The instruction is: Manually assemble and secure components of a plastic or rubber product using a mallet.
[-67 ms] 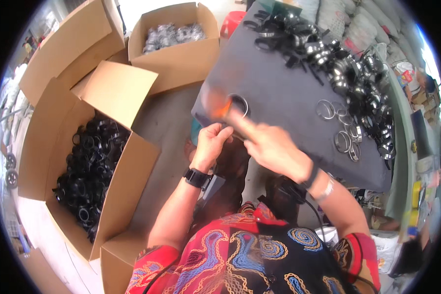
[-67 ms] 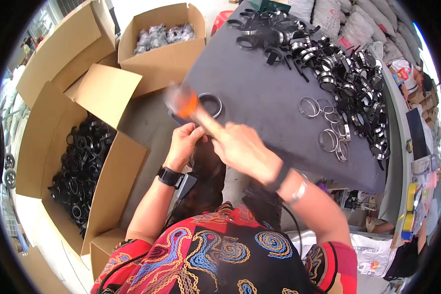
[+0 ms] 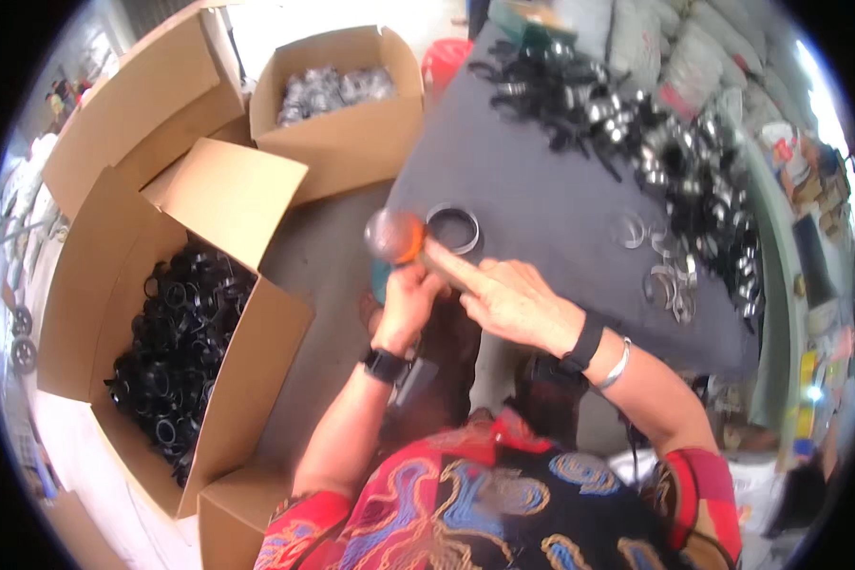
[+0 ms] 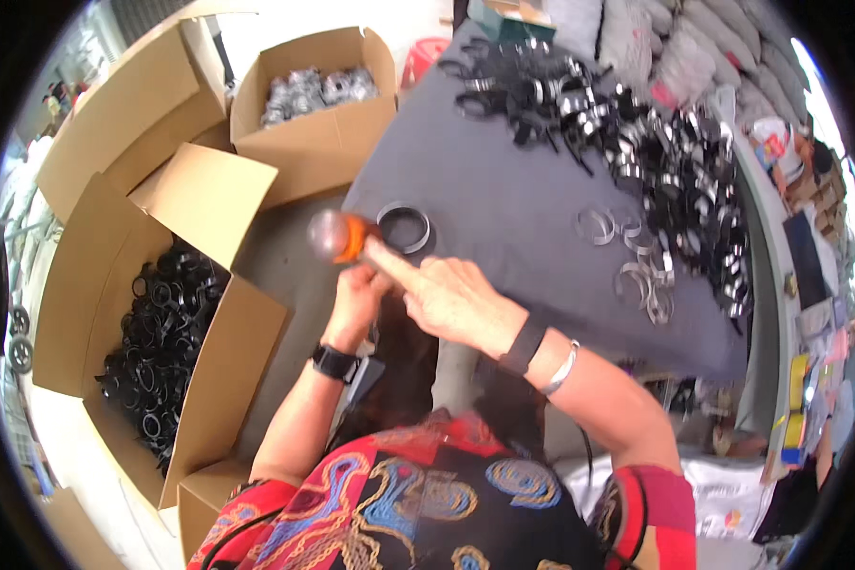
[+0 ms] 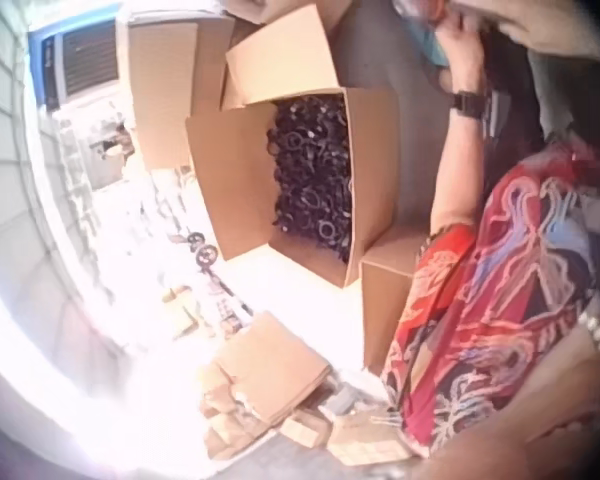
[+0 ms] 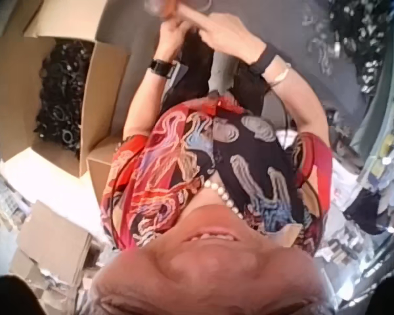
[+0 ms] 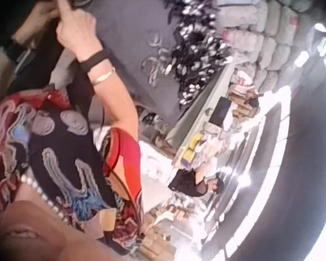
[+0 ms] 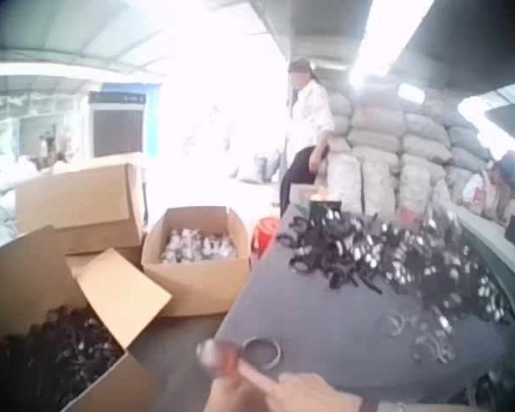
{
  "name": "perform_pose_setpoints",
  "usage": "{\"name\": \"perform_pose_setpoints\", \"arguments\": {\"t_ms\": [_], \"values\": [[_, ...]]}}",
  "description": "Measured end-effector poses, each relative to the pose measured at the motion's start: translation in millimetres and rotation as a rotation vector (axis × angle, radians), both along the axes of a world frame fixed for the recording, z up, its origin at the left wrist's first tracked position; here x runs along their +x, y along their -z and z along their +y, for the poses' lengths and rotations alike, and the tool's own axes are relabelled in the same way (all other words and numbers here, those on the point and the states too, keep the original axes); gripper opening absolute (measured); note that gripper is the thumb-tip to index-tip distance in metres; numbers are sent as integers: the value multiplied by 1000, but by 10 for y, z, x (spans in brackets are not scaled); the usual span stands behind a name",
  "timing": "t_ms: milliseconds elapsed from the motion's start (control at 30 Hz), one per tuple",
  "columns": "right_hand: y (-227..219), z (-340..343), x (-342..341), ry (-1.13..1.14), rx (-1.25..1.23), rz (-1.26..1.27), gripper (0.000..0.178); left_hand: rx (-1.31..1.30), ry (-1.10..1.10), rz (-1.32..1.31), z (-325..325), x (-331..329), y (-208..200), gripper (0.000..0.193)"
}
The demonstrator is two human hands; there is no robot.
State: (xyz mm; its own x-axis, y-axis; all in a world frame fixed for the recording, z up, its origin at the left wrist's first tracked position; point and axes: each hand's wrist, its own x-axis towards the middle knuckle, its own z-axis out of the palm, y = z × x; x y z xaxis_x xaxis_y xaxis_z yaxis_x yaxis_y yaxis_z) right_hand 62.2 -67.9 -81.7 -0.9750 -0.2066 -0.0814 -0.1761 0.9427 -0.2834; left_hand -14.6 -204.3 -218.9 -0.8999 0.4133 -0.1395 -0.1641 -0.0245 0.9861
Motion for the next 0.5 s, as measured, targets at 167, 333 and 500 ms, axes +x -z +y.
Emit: {"name": "perform_pose_setpoints", "arguments": {"t_ms": [167,333,500], "values": [[-656,41,-407,-40,-389,417,72,55,69,95,29,-160,-112,20],[59,464,-481,184,-424,282,71,-119,124,105,39,-144,-120,19],[-635,504,-486,266,-772,363,71,119,104,16,7,-158,-84,18]]}}
